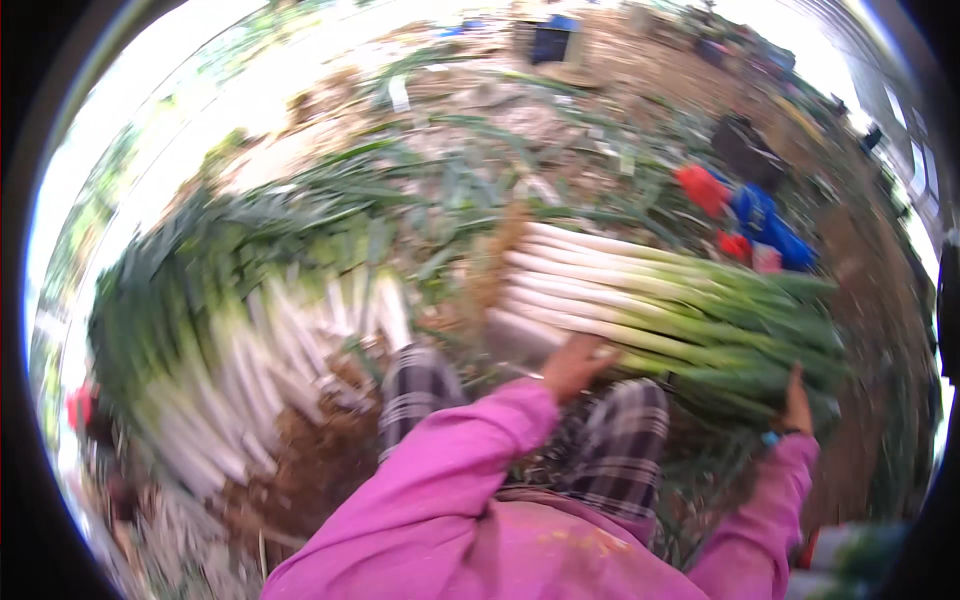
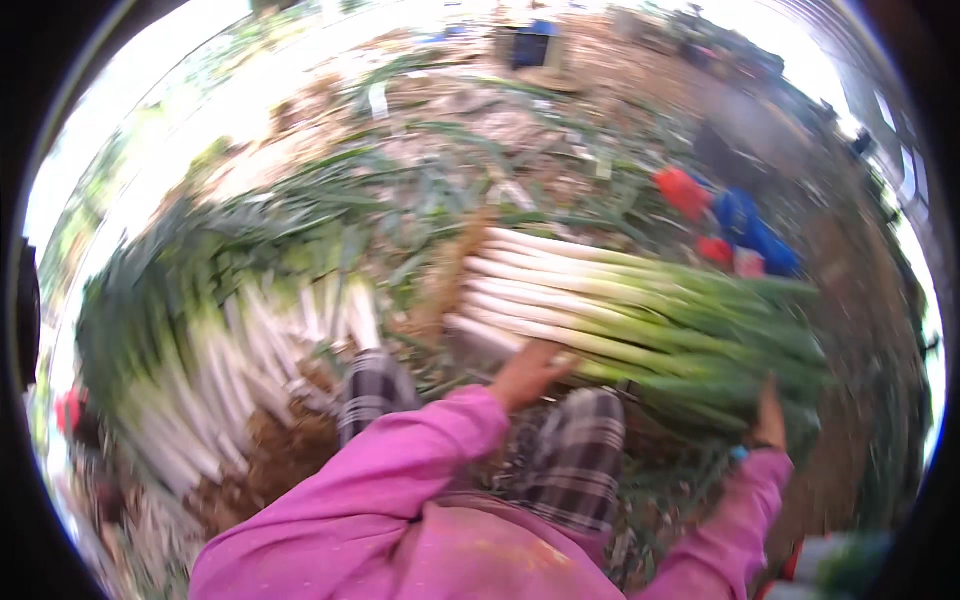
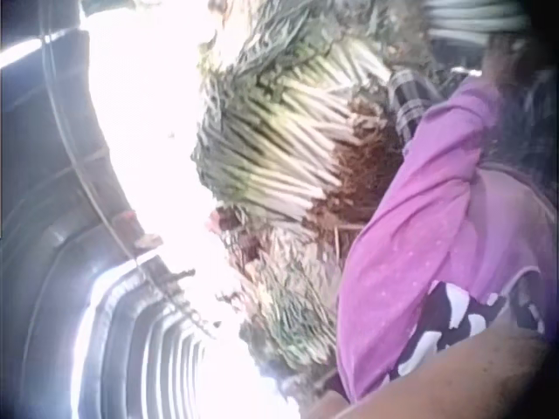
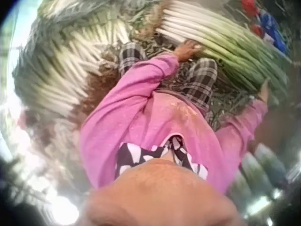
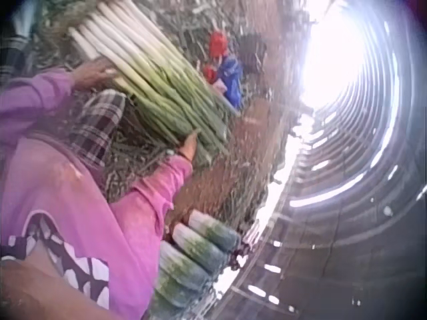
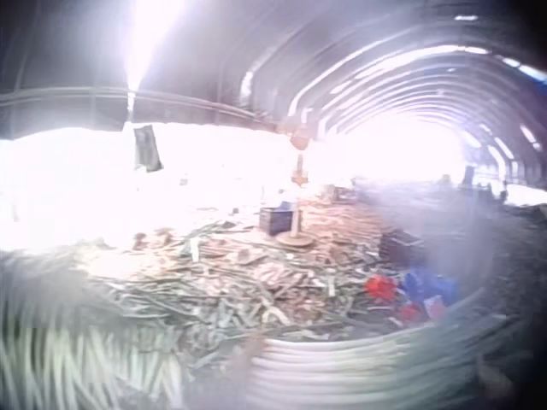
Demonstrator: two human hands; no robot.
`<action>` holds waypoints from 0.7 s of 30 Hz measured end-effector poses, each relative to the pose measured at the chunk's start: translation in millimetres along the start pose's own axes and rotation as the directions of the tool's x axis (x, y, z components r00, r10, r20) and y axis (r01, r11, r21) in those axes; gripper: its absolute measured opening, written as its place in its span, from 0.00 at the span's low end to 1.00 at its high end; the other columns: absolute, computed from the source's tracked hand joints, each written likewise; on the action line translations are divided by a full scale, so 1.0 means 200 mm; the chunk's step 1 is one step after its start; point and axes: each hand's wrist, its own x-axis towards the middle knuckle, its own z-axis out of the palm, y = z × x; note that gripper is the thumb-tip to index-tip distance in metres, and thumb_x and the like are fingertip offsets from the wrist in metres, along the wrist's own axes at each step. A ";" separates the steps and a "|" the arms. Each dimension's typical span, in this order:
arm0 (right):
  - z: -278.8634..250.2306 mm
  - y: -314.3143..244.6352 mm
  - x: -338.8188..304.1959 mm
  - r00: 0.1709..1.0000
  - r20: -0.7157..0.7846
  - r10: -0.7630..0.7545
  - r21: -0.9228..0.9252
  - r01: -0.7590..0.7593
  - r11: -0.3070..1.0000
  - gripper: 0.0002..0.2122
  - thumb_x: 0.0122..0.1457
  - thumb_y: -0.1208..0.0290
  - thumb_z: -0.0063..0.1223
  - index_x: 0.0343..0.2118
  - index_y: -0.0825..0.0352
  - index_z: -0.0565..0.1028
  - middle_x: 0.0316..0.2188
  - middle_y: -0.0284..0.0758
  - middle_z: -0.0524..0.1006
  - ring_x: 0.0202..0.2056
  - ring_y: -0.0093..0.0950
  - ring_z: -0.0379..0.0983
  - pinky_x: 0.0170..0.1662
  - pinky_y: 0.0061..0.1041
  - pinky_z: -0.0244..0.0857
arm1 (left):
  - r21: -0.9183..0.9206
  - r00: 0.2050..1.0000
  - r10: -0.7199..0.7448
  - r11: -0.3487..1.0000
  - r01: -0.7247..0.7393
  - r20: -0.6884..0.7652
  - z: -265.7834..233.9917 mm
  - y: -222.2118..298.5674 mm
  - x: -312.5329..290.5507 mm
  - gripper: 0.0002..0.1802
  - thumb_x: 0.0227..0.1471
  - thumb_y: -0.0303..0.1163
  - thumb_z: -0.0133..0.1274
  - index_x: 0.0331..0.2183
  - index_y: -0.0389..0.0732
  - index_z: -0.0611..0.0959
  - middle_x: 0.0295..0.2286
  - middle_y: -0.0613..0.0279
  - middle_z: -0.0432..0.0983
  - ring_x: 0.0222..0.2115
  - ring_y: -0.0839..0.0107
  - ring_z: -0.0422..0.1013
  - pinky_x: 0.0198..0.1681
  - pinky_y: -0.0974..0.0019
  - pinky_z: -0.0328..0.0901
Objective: The person picks up leeks from a pile, peels away the outer layers by hand, and places them onto a stack. Once the stack is complete, the person wraps a band around the bundle of leeks.
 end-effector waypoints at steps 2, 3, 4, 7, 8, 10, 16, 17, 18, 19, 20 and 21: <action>0.00 0.04 0.09 0.991 0.046 -0.125 -0.006 0.126 0.992 0.35 0.58 0.41 0.41 0.57 0.68 0.63 0.55 0.39 0.66 0.54 0.37 0.64 0.54 0.39 0.60 | -0.022 1.000 -0.020 1.000 0.020 0.013 0.01 -0.03 -0.05 0.38 0.39 0.23 0.51 0.56 0.56 0.68 0.51 0.46 0.63 0.52 0.49 0.60 0.56 0.51 0.55; 0.00 0.03 0.11 0.988 0.108 -0.112 -0.033 0.116 0.993 0.35 0.59 0.42 0.41 0.58 0.69 0.61 0.55 0.39 0.67 0.52 0.36 0.66 0.54 0.38 0.61 | 0.003 0.996 -0.064 0.998 0.064 0.057 0.00 -0.02 -0.08 0.40 0.38 0.25 0.52 0.56 0.57 0.66 0.53 0.47 0.60 0.55 0.50 0.57 0.58 0.51 0.52; -0.07 -0.01 0.15 0.997 0.072 0.004 -0.023 -0.002 1.000 0.31 0.60 0.50 0.47 0.59 0.67 0.60 0.52 0.43 0.69 0.50 0.39 0.68 0.53 0.39 0.62 | -0.001 0.995 -0.087 0.996 0.087 0.052 0.00 0.00 -0.07 0.42 0.37 0.26 0.54 0.57 0.58 0.66 0.54 0.48 0.58 0.56 0.50 0.55 0.60 0.51 0.49; -0.79 -0.32 0.22 0.936 0.024 -0.350 -0.987 -0.034 -0.158 0.28 0.58 0.55 0.48 0.58 0.66 0.61 0.48 0.47 0.72 0.50 0.41 0.68 0.53 0.37 0.61 | -0.018 1.000 -0.004 1.000 0.004 -0.012 0.01 0.06 0.09 0.36 0.40 0.29 0.52 0.55 0.59 0.68 0.53 0.51 0.59 0.57 0.54 0.54 0.61 0.51 0.46; -0.63 -0.27 0.24 0.970 -0.056 -0.235 -0.970 -0.109 -0.216 0.31 0.58 0.48 0.46 0.56 0.70 0.64 0.48 0.46 0.72 0.52 0.38 0.67 0.54 0.33 0.59 | 0.008 0.998 -0.061 0.998 0.061 0.005 0.01 0.01 -0.03 0.35 0.42 0.29 0.51 0.55 0.59 0.69 0.53 0.51 0.60 0.56 0.54 0.55 0.61 0.51 0.46; -0.36 -0.31 0.04 0.887 -0.100 -0.451 -0.882 -0.289 -0.373 0.28 0.58 0.51 0.47 0.53 0.71 0.66 0.47 0.46 0.73 0.49 0.39 0.68 0.53 0.33 0.60 | 0.033 0.993 -0.109 0.993 0.110 -0.041 0.01 -0.02 -0.10 0.32 0.43 0.30 0.49 0.53 0.58 0.70 0.51 0.53 0.62 0.56 0.55 0.55 0.61 0.52 0.46; 0.32 0.02 -0.48 0.455 0.406 -0.792 -0.895 0.023 -0.446 0.20 0.57 0.62 0.51 0.47 0.73 0.71 0.44 0.46 0.75 0.43 0.41 0.72 0.50 0.36 0.62 | 0.029 0.961 -0.211 0.977 0.209 0.179 -0.32 0.04 0.16 0.20 0.41 0.30 0.49 0.41 0.48 0.79 0.42 0.51 0.72 0.46 0.56 0.67 0.52 0.54 0.60; 0.37 0.20 -0.44 0.400 0.509 -0.762 -0.860 0.218 -0.461 0.21 0.57 0.62 0.51 0.49 0.72 0.70 0.44 0.47 0.74 0.44 0.42 0.71 0.51 0.36 0.62 | 0.049 0.768 -0.333 0.929 0.368 0.547 -0.51 0.03 0.22 0.16 0.40 0.30 0.50 0.36 0.45 0.82 0.38 0.51 0.76 0.42 0.57 0.72 0.47 0.55 0.65; 0.45 0.35 -0.42 0.465 0.519 -0.717 -0.855 0.280 -0.437 0.23 0.56 0.62 0.53 0.51 0.72 0.69 0.47 0.48 0.72 0.47 0.43 0.68 0.53 0.38 0.59 | -0.039 0.899 -0.365 0.922 0.385 0.243 -0.70 -0.04 0.10 0.10 0.38 0.31 0.50 0.27 0.41 0.82 0.29 0.53 0.78 0.33 0.59 0.75 0.37 0.57 0.70; 0.49 0.47 -0.40 0.528 0.525 -0.668 -0.851 0.331 -0.407 0.26 0.54 0.62 0.55 0.53 0.71 0.67 0.49 0.50 0.69 0.50 0.45 0.66 0.55 0.40 0.57 | -0.011 0.751 -0.618 0.770 0.638 0.232 -0.98 -0.10 0.03 0.08 0.37 0.30 0.51 0.25 0.41 0.81 0.30 0.55 0.76 0.34 0.61 0.74 0.36 0.58 0.69; 0.50 0.55 -0.33 0.519 0.547 -0.657 -0.837 0.357 -0.415 0.26 0.54 0.62 0.55 0.53 0.71 0.67 0.49 0.50 0.69 0.50 0.45 0.66 0.55 0.40 0.57 | 0.020 0.866 -0.411 0.901 0.434 -0.286 -1.13 -0.24 -0.20 0.10 0.37 0.27 0.51 0.28 0.41 0.80 0.30 0.56 0.75 0.35 0.61 0.72 0.37 0.61 0.68; 0.49 0.62 -0.27 0.457 0.604 -0.653 -0.797 0.349 -0.493 0.27 0.53 0.61 0.56 0.54 0.71 0.66 0.52 0.51 0.66 0.53 0.46 0.62 0.57 0.41 0.55 | 0.063 0.734 -0.521 0.796 0.602 -0.436 -1.30 -0.40 -0.43 0.14 0.38 0.25 0.51 0.34 0.41 0.79 0.31 0.57 0.73 0.36 0.63 0.71 0.38 0.63 0.67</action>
